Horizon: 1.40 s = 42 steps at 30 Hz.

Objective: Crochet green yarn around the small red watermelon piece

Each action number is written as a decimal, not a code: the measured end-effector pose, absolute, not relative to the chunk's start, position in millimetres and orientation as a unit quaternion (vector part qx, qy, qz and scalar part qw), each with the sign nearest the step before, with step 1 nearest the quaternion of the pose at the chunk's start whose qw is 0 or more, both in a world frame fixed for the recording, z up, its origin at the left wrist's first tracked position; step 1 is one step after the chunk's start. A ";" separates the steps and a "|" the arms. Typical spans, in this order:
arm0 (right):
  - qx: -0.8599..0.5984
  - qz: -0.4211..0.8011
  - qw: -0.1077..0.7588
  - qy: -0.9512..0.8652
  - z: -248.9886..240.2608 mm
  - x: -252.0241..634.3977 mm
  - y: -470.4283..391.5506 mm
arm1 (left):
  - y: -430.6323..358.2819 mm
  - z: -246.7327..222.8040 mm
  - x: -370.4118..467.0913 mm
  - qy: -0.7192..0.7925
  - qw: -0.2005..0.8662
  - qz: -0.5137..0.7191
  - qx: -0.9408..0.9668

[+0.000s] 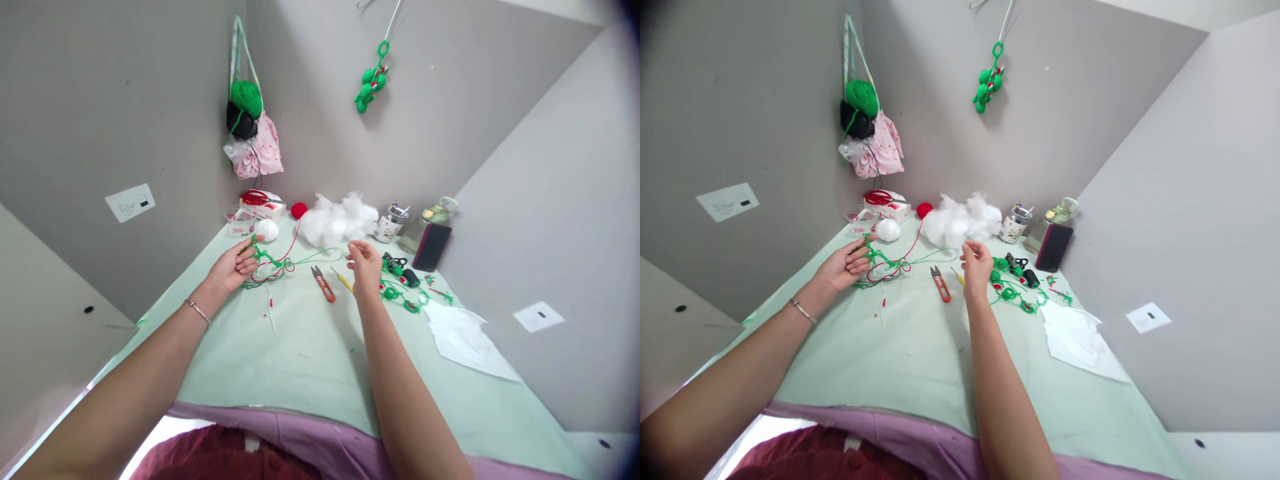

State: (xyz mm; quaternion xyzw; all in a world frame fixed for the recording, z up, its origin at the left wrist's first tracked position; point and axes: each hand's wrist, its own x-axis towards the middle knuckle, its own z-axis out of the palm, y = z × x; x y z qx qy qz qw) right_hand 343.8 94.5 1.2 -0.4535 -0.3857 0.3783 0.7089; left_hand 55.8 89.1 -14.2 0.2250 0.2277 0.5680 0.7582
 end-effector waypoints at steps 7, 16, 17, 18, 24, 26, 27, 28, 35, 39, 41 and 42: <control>-0.454 0.402 0.587 -0.536 -4.5 289.2 73.7 | 80.0 -11.7 69.7 0.229 0.793 0.495 0.272; -0.409 0.500 0.433 -0.629 -2.7 267.1 51.2 | 73.0 -11.7 72.9 0.229 0.796 0.454 0.327; -0.408 0.512 0.410 -0.635 -1.3 267.8 50.4 | 73.1 -11.6 72.2 0.228 0.793 0.458 0.331; -0.407 0.521 0.387 -0.643 -0.2 268.6 49.7 | 73.1 -11.4 71.7 0.227 0.790 0.461 0.334; -0.422 0.532 0.288 -0.676 -2.1 270.6 47.3 | 70.6 -9.2 72.1 0.230 0.783 0.462 0.347; -0.433 0.525 0.285 -0.675 -3.9 269.2 46.8 | 69.3 -8.3 72.8 0.232 0.781 0.461 0.352; -0.438 0.521 0.288 -0.674 -4.4 268.2 46.5 | 68.8 -8.0 73.1 0.233 0.780 0.461 0.354; -0.441 0.517 0.292 -0.673 -4.6 267.0 46.2 | 68.4 -7.7 73.3 0.234 0.779 0.461 0.356; -0.450 0.490 0.351 -0.659 -8.1 263.7 50.6 | 67.1 -7.2 75.8 0.241 0.773 0.456 0.371; -0.467 0.442 0.452 -0.618 -8.1 267.6 57.6 | 66.2 -6.1 77.5 0.245 0.767 0.451 0.385; -0.455 0.442 0.484 -0.603 -6.1 267.7 58.2 | 66.2 -6.7 78.9 0.249 0.762 0.448 0.396; -0.446 0.449 0.492 -0.598 -5.3 266.8 57.7 | 66.2 -7.6 80.1 0.251 0.760 0.445 0.402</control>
